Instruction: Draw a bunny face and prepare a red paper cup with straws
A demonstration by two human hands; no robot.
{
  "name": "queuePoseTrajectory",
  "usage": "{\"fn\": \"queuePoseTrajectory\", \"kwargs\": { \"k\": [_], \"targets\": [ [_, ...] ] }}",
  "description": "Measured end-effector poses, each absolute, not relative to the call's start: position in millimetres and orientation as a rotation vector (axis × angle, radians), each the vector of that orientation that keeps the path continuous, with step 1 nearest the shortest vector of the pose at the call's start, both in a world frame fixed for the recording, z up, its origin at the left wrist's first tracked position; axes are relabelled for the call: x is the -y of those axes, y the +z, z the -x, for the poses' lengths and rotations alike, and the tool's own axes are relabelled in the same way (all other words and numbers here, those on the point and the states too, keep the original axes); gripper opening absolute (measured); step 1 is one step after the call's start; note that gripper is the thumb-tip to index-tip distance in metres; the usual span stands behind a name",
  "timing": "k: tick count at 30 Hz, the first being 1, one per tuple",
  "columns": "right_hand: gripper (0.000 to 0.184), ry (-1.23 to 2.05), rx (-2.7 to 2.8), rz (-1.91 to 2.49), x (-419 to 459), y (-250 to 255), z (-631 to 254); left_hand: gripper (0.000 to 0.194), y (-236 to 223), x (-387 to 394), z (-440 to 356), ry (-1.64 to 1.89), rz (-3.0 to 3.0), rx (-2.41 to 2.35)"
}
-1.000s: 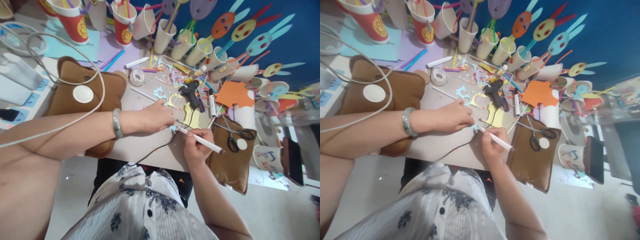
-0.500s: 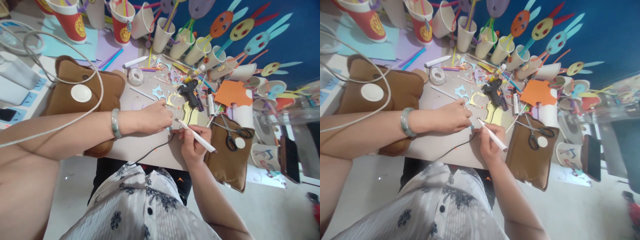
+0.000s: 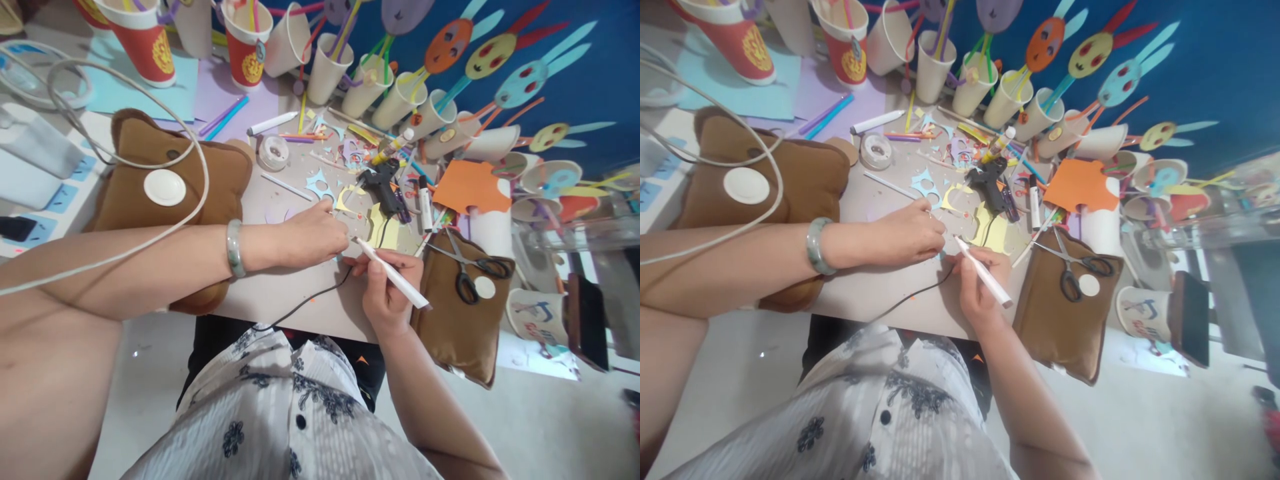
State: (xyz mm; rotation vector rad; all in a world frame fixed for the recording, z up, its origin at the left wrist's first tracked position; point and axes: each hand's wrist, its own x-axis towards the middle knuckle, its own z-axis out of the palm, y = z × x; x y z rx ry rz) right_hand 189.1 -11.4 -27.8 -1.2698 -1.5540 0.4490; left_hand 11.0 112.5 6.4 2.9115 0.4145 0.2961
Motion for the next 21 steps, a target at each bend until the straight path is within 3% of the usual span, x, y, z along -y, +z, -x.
{"fn": "queuePoseTrajectory", "kwargs": {
  "k": [5,21],
  "targets": [
    [0.012,0.508,1.543,1.332,10,-28,-189,0.021,7,-113,-10,0.299,-2.824,-0.433],
    [0.008,0.129,1.728,1.475,17,-26,-199,0.021,9,-123,-10,0.264,-2.586,-0.569]
  ]
}}
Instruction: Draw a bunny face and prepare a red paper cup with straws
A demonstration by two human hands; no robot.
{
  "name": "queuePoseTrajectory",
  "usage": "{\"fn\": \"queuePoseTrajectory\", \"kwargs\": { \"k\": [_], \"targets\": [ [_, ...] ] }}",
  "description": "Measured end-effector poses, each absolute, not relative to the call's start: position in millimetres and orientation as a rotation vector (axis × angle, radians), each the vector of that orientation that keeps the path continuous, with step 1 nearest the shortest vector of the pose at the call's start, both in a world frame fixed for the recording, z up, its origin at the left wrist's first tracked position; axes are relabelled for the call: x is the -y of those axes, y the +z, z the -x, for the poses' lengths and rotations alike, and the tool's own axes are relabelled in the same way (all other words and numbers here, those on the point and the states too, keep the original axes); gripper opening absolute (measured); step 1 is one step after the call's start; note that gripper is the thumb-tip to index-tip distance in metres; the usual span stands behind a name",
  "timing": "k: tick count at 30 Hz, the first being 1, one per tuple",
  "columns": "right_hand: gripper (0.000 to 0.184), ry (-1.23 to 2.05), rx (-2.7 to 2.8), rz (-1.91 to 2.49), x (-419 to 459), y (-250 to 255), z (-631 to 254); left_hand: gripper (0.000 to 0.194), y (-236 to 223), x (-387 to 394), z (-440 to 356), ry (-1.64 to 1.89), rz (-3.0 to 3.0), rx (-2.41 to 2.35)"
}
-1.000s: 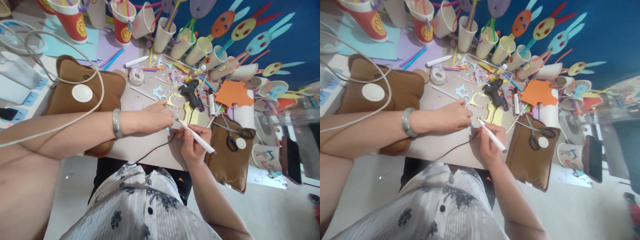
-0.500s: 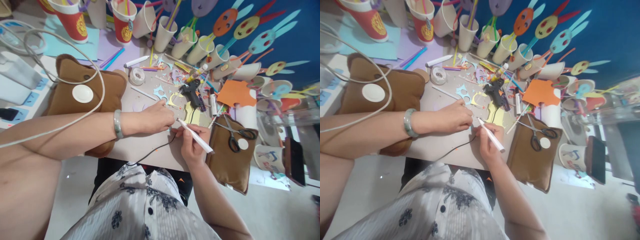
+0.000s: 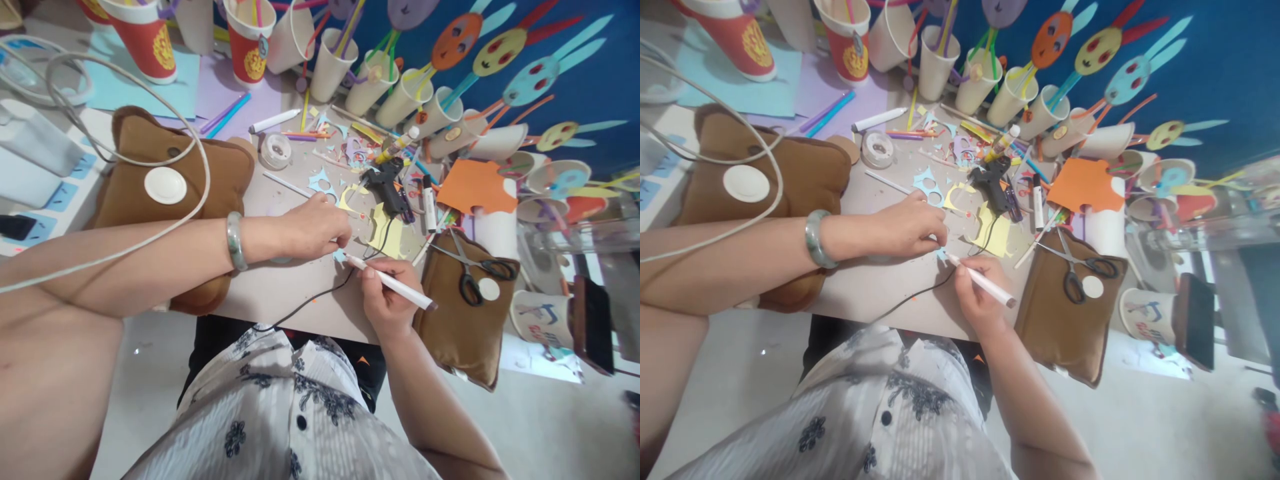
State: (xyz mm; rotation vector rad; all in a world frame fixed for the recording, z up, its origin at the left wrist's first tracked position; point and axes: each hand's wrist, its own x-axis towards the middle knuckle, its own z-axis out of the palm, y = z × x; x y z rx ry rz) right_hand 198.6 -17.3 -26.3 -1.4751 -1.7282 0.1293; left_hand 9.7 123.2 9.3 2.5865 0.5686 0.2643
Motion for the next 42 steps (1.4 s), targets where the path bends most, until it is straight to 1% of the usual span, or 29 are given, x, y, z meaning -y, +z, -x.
{"fn": "queuePoseTrajectory", "kwargs": {
  "k": [4,16,21,29,35,42],
  "targets": [
    [0.005,0.141,1.750,1.488,15,-23,-195,0.020,7,-122,-10,0.240,-2.570,-0.545],
    [0.004,0.116,1.816,1.506,11,-17,-189,0.028,10,-122,-9,0.145,-2.573,-0.543],
    [0.006,0.147,1.818,1.526,11,-17,-188,0.028,7,-123,-9,0.190,-2.569,-0.531],
    [0.011,0.143,1.827,1.554,10,-16,-187,0.030,10,-122,-10,0.134,-2.528,-0.568],
    [0.018,0.137,1.828,1.616,9,-17,-186,0.030,8,-122,-10,0.172,-2.535,-0.551],
    [0.017,0.181,1.832,1.612,10,-16,-187,0.031,15,-120,-10,0.096,-2.532,-0.580]
  ]
}}
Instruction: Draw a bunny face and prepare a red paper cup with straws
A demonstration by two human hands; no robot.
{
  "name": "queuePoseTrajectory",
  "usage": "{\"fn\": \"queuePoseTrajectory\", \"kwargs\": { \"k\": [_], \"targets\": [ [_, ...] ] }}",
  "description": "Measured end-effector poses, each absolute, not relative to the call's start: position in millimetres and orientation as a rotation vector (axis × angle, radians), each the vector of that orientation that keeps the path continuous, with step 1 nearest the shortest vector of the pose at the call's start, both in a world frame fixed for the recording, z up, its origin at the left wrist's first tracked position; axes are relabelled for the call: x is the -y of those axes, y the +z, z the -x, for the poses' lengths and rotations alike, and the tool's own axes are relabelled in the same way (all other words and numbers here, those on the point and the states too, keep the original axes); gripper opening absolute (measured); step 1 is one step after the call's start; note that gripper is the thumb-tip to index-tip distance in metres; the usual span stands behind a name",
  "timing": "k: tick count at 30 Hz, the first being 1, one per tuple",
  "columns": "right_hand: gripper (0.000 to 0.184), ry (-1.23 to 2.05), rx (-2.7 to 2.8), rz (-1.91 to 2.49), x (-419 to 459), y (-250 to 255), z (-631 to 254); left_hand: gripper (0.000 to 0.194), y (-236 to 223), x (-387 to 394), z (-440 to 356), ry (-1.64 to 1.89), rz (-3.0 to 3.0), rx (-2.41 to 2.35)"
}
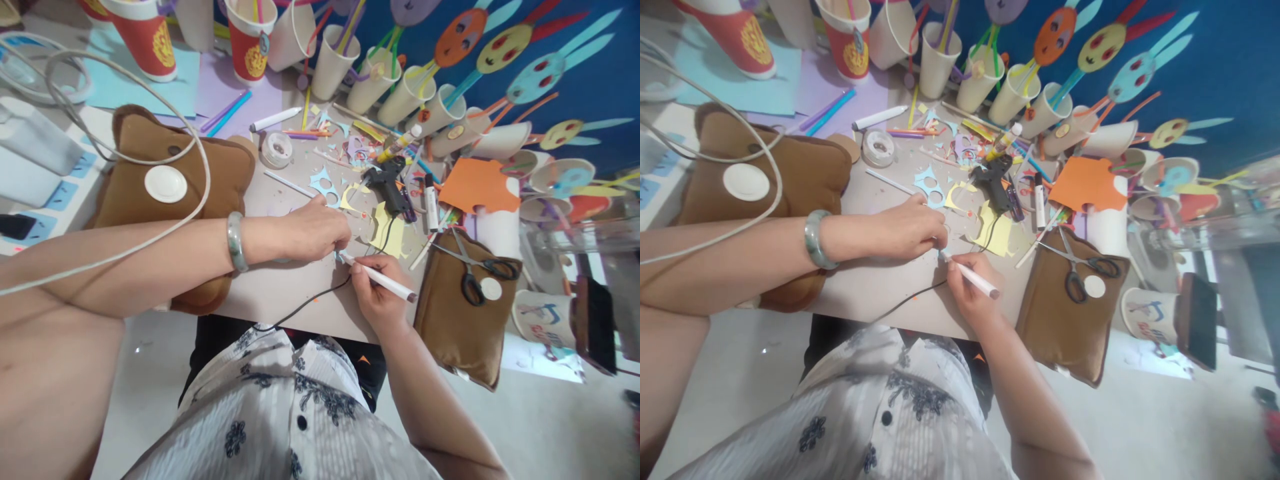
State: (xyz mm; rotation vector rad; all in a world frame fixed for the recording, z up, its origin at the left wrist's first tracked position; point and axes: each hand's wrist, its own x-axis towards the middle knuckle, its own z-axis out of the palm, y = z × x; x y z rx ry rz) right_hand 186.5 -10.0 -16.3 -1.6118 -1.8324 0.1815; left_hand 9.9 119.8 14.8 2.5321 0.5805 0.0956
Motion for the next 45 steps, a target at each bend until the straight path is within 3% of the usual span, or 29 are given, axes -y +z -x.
{"fn": "queuePoseTrajectory", "kwargs": {
  "k": [45],
  "targets": [
    [0.011,0.217,1.725,1.589,12.3,-21.6,-191.6,0.028,15.0,-119.8,-9.7,0.099,-2.607,-0.532]
  ]
}}
